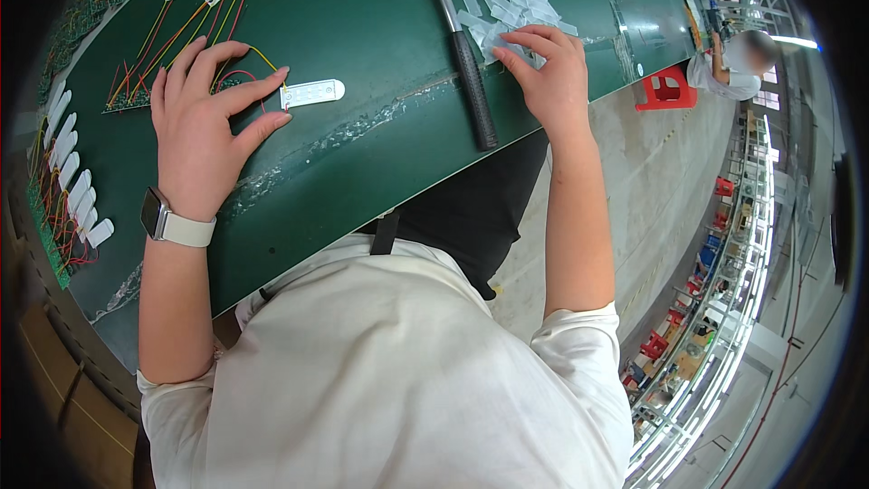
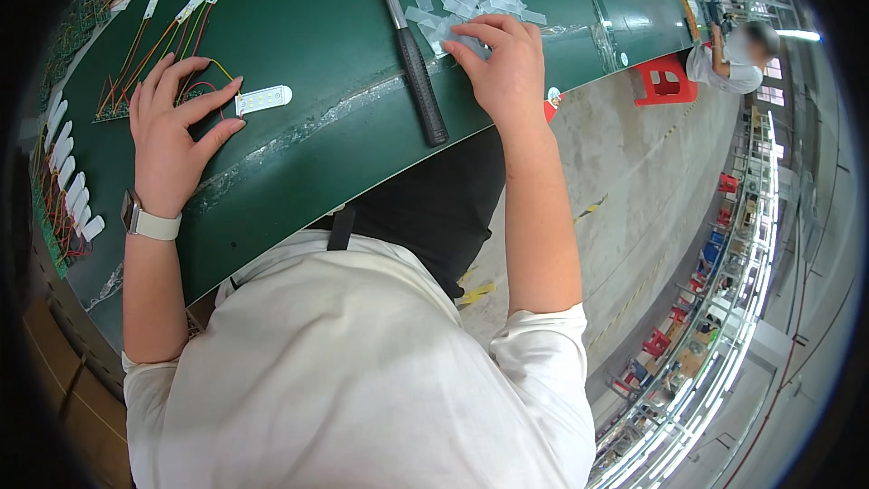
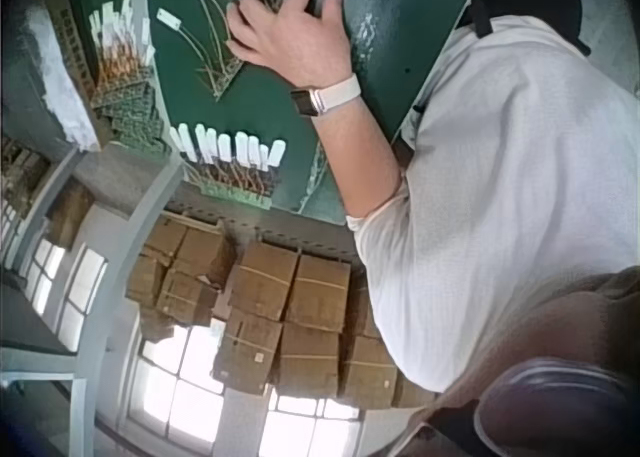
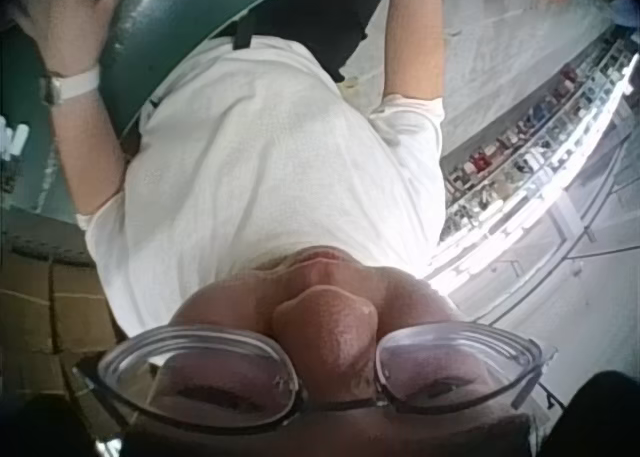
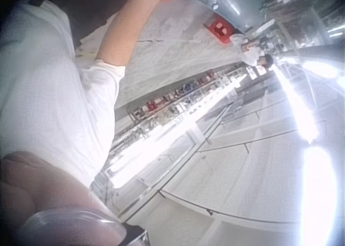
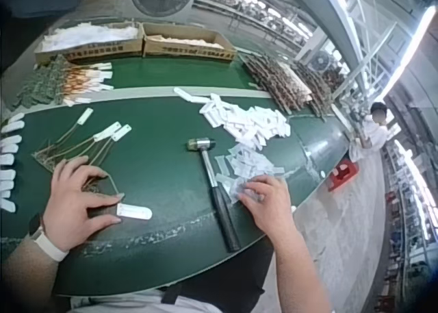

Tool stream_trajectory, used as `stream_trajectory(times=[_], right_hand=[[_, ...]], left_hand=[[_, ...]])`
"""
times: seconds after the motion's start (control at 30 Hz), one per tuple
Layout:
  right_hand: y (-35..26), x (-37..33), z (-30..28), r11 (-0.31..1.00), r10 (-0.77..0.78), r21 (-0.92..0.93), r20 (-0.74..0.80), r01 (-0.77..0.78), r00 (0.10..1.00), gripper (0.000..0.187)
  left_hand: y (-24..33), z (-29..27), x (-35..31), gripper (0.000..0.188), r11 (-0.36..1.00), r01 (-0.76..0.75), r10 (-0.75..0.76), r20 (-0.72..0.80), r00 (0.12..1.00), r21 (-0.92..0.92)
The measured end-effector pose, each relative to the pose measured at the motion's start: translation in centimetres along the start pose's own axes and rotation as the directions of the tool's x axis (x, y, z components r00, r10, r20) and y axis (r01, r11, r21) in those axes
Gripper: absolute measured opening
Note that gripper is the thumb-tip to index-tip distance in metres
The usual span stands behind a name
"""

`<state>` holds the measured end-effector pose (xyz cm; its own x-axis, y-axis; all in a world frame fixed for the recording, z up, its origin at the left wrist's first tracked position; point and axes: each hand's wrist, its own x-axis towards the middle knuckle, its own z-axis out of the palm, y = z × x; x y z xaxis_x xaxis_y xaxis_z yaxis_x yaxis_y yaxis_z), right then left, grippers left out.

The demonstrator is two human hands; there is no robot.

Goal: Assembling plastic diffuser components onto LED circuit boards on a production line and using a mallet to tap them into place.

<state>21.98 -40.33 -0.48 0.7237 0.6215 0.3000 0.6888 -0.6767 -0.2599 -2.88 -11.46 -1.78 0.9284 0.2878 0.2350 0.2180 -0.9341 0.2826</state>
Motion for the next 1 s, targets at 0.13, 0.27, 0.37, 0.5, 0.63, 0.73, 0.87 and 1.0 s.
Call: stream_trajectory(times=[0.13,0.27,0.37,0.5,0.63,0.73,0.87,1.0], right_hand=[[-0.5,0.3,0.5,0.992,-0.072,0.094,-0.143,0.086,0.987,0.015],[-4.6,-0.5,0.1,0.955,0.082,0.292,-0.068,-0.059,0.994,0.011],[-7.7,-1.2,0.1,0.944,0.030,0.330,-0.023,-0.021,0.999,0.011],[-9.6,-1.4,1.6,0.877,-0.459,0.129,-0.058,0.462,0.887,0.015],[-9.5,-2.1,2.1,0.897,-0.370,0.275,0.040,0.346,0.928,0.015],[-9.3,-2.3,2.4,0.914,-0.187,0.391,0.158,0.113,0.970,0.018],[-11.0,-2.1,2.5,0.930,-0.217,0.318,0.067,0.185,0.974,0.021],[-13.3,-1.5,3.4,0.868,-0.248,0.450,0.029,0.209,0.968,0.026]], left_hand=[[-0.1,0.0,-0.2,0.041,1.000,0.008,-0.008,-0.007,1.000,0.011],[-0.5,-0.2,-0.6,0.043,0.999,0.040,-0.040,0.022,0.999,0.021],[-0.8,0.1,-0.6,0.040,0.999,-0.029,0.028,-0.064,0.998,-0.026],[-0.7,0.6,-0.6,0.038,0.998,-0.019,0.014,-0.082,0.997,-0.061],[-0.6,1.0,-0.9,0.037,0.997,-0.002,-0.006,-0.096,0.995,-0.083],[-0.6,0.9,-0.9,0.037,0.998,0.005,-0.011,-0.097,0.995,-0.063],[-0.6,0.7,-1.0,0.038,0.997,0.032,-0.036,-0.057,0.998,-0.068],[-0.4,0.4,-0.9,0.039,0.998,0.021,-0.025,-0.062,0.998,-0.055]])
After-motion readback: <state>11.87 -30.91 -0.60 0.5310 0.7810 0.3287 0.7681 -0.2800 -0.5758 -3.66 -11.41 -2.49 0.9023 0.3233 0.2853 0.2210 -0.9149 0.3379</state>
